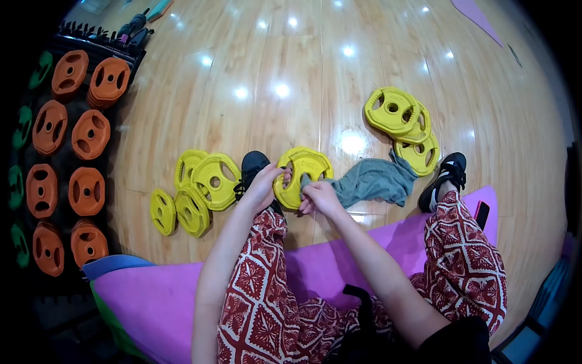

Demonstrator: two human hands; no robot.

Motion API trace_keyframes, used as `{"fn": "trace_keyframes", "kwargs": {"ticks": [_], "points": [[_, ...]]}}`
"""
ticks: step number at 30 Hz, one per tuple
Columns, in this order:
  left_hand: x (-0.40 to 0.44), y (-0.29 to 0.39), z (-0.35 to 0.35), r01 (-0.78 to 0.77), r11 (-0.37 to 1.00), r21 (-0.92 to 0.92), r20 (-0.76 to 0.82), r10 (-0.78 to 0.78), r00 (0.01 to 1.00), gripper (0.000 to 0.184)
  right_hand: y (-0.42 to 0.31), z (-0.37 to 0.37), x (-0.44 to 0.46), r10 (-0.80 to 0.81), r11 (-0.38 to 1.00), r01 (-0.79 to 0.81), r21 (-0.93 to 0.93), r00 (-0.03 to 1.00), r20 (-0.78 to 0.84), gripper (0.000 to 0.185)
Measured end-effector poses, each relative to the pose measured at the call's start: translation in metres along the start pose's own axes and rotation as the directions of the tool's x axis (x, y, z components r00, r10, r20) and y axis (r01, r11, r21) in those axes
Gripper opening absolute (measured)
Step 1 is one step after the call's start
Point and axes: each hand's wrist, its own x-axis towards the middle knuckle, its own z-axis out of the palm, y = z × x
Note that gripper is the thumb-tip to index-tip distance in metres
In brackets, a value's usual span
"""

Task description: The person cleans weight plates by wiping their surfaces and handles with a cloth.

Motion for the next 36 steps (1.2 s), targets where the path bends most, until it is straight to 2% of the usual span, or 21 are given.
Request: {"fn": "trace_keyframes", "kwargs": {"ticks": [2, 4, 6, 7, 10, 12, 14, 16, 23, 27, 36], "points": [[0.002, -0.001, 0.0, 0.0, 1.0, 0.01, -0.011, 0.0, 1.0, 0.022, 0.002, -0.018, -0.003, 0.001, 0.999, -0.005, -0.032, 0.991, -0.13, 0.023], [0.001, -0.002, 0.001, 0.004, 1.0, -0.004, -0.012, -0.005, 1.0, 0.022, -0.001, -0.026, -0.005, 0.006, 1.0, -0.006, 0.004, 0.989, -0.15, 0.021], [0.001, -0.002, 0.001, -0.002, 1.0, -0.012, -0.005, 0.002, 1.0, 0.022, -0.004, -0.025, -0.006, -0.012, 0.987, -0.004, -0.158, 0.995, -0.098, 0.019], [0.001, -0.002, 0.001, -0.008, 1.0, -0.014, 0.002, 0.008, 1.0, 0.022, -0.005, -0.019, -0.008, -0.118, 0.948, 0.098, -0.303, 0.992, -0.05, 0.017], [0.003, -0.005, -0.003, -0.011, 0.999, -0.038, 0.03, 0.013, 0.999, 0.022, -0.017, 0.016, -0.024, -0.15, 0.958, 0.184, -0.219, 0.976, 0.16, 0.017], [0.002, -0.005, 0.001, -0.021, 1.0, -0.01, -0.031, 0.021, 0.999, 0.022, -0.024, 0.039, -0.022, -0.149, 0.943, 0.21, -0.258, 0.96, 0.236, 0.017], [0.001, -0.003, 0.002, -0.034, 0.999, 0.022, -0.088, 0.036, 0.995, 0.023, -0.016, 0.037, -0.001, -0.196, 0.945, 0.249, -0.211, 0.95, 0.242, 0.018], [0.0, -0.003, -0.001, -0.005, 1.0, -0.005, -0.023, 0.004, 1.0, 0.023, -0.018, 0.031, 0.016, 0.018, 0.994, 0.001, -0.106, 0.984, 0.176, 0.018], [0.0, -0.004, 0.0, -0.007, 1.0, 0.02, -0.016, 0.008, 1.0, 0.018, -0.033, 0.029, 0.009, 0.169, 0.977, -0.149, -0.153, 0.977, 0.128, 0.022], [0.0, -0.003, -0.001, 0.011, 1.0, 0.003, 0.031, -0.011, 0.999, 0.017, -0.027, 0.021, 0.006, 0.173, 0.963, -0.144, -0.228, 0.979, 0.112, 0.026], [0.002, -0.004, -0.001, 0.015, 1.0, 0.002, -0.019, -0.014, 1.0, 0.016, -0.019, 0.013, -0.002, 0.135, 0.935, -0.118, -0.334, 0.99, 0.03, 0.027]]}}
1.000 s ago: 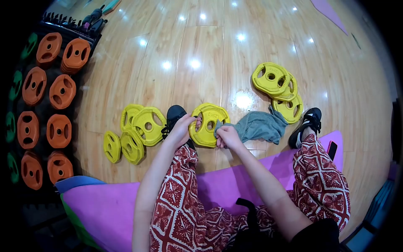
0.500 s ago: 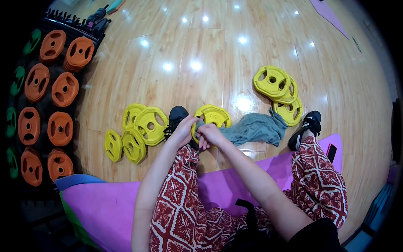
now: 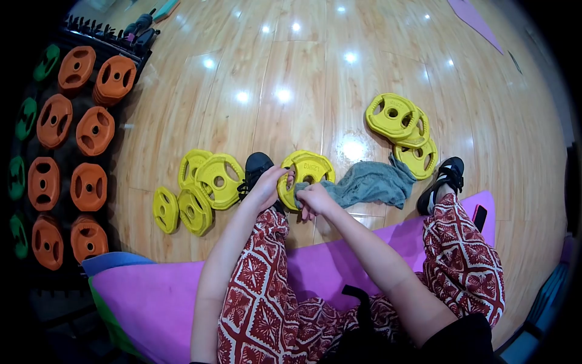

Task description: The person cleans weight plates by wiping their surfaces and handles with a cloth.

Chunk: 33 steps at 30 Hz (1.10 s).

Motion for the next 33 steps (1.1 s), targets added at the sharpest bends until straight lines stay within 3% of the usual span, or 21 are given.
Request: {"fn": "trace_keyframes", "kwargs": {"ticks": [33], "points": [[0.004, -0.002, 0.0, 0.0, 1.0, -0.01, -0.009, 0.0, 1.0, 0.014, 0.018, -0.025, -0.009, 0.101, 0.995, -0.098, 0.025, 0.981, -0.163, 0.025]]}}
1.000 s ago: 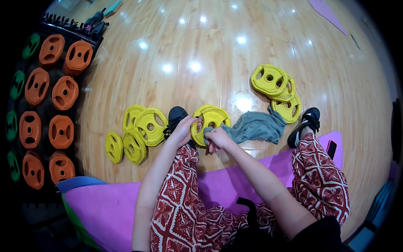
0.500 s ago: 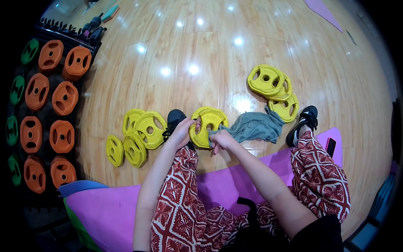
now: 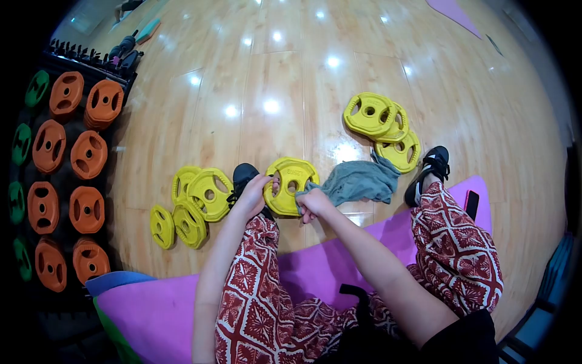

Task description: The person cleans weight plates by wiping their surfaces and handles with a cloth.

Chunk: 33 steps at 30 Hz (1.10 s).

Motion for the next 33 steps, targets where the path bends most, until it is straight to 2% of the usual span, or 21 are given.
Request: {"fn": "trace_keyframes", "kwargs": {"ticks": [1, 4, 5, 7, 11, 14, 17, 19, 23, 25, 31, 33], "points": [[0.0, 0.001, 0.002, 0.001, 1.0, 0.013, -0.012, -0.001, 1.0, 0.014, -0.001, 0.001, -0.001, 0.007, 1.0, -0.007, 0.003, 1.0, -0.007, 0.025], [0.0, 0.002, 0.004, 0.017, 1.0, 0.026, -0.049, -0.016, 0.999, 0.012, -0.012, 0.003, -0.007, 0.06, 0.984, -0.07, -0.164, 0.996, -0.068, 0.026], [0.001, 0.002, 0.004, 0.016, 0.999, 0.031, -0.048, -0.014, 0.999, 0.012, -0.012, 0.005, -0.007, 0.056, 0.985, -0.066, -0.161, 0.996, -0.068, 0.026], [0.003, 0.0, 0.001, 0.021, 1.0, 0.02, -0.044, -0.02, 0.999, 0.01, -0.011, 0.008, -0.011, -0.018, 0.968, -0.025, -0.251, 0.985, -0.169, 0.03], [0.004, 0.0, -0.001, 0.019, 0.999, 0.035, -0.039, -0.018, 0.999, 0.008, -0.014, 0.009, -0.016, -0.008, 0.961, -0.048, -0.274, 0.98, -0.198, 0.033], [0.003, 0.0, 0.0, 0.018, 0.995, 0.095, -0.043, -0.014, 0.999, 0.014, -0.015, 0.007, -0.015, 0.043, 0.97, -0.078, -0.23, 0.987, -0.153, 0.035], [0.002, 0.001, 0.002, 0.016, 0.996, 0.088, -0.066, -0.01, 0.998, 0.015, -0.013, 0.005, -0.016, 0.01, 0.976, -0.039, -0.212, 0.991, -0.136, 0.036], [0.004, 0.001, -0.002, 0.012, 0.994, 0.104, -0.021, -0.009, 1.0, 0.015, -0.009, 0.005, -0.015, -0.021, 0.99, 0.002, -0.144, 0.991, -0.131, 0.035], [0.004, 0.0, -0.002, 0.016, 0.996, 0.084, -0.054, -0.011, 0.998, 0.015, -0.002, 0.004, -0.003, -0.009, 0.992, -0.006, -0.124, 0.993, -0.121, 0.033], [0.004, 0.0, -0.003, 0.019, 0.996, 0.082, -0.03, -0.016, 0.999, 0.015, 0.003, 0.003, 0.005, -0.029, 0.999, 0.031, 0.023, 0.998, -0.056, 0.03], [0.0, 0.003, 0.003, 0.012, 0.998, 0.056, -0.019, -0.011, 1.0, 0.015, 0.006, -0.003, 0.015, -0.021, 0.985, 0.014, 0.17, 0.999, 0.039, 0.02], [0.0, 0.003, 0.002, 0.014, 0.999, 0.048, -0.022, -0.013, 1.0, 0.012, 0.006, -0.002, 0.013, -0.039, 0.98, 0.034, 0.197, 0.999, 0.024, 0.02]]}}
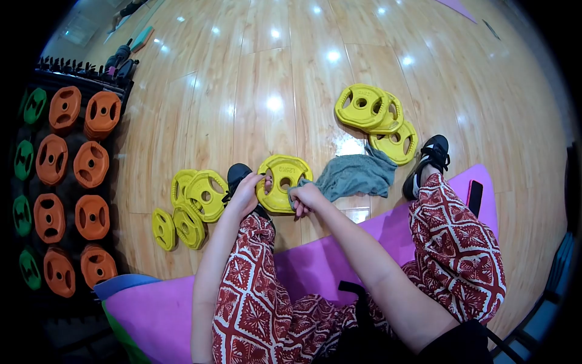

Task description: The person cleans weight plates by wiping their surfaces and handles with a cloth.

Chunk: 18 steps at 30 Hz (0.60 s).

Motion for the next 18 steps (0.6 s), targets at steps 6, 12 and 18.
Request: {"fn": "trace_keyframes", "kwargs": {"ticks": [6, 12, 18], "points": [[0.003, -0.003, -0.002, -0.004, 1.0, 0.02, -0.019, 0.004, 1.0, 0.015, -0.003, 0.003, -0.012, -0.028, 0.997, 0.023, -0.079, 0.998, -0.063, 0.024], [0.0, -0.001, 0.0, -0.012, 1.0, 0.009, -0.022, 0.012, 1.0, 0.015, -0.004, 0.005, -0.012, -0.018, 0.994, 0.009, -0.108, 0.997, -0.079, 0.027], [-0.001, -0.001, -0.001, -0.023, 1.0, 0.004, 0.004, 0.023, 1.0, 0.013, -0.001, 0.004, -0.008, -0.018, 0.994, 0.01, -0.111, 0.997, -0.077, 0.029]]}}
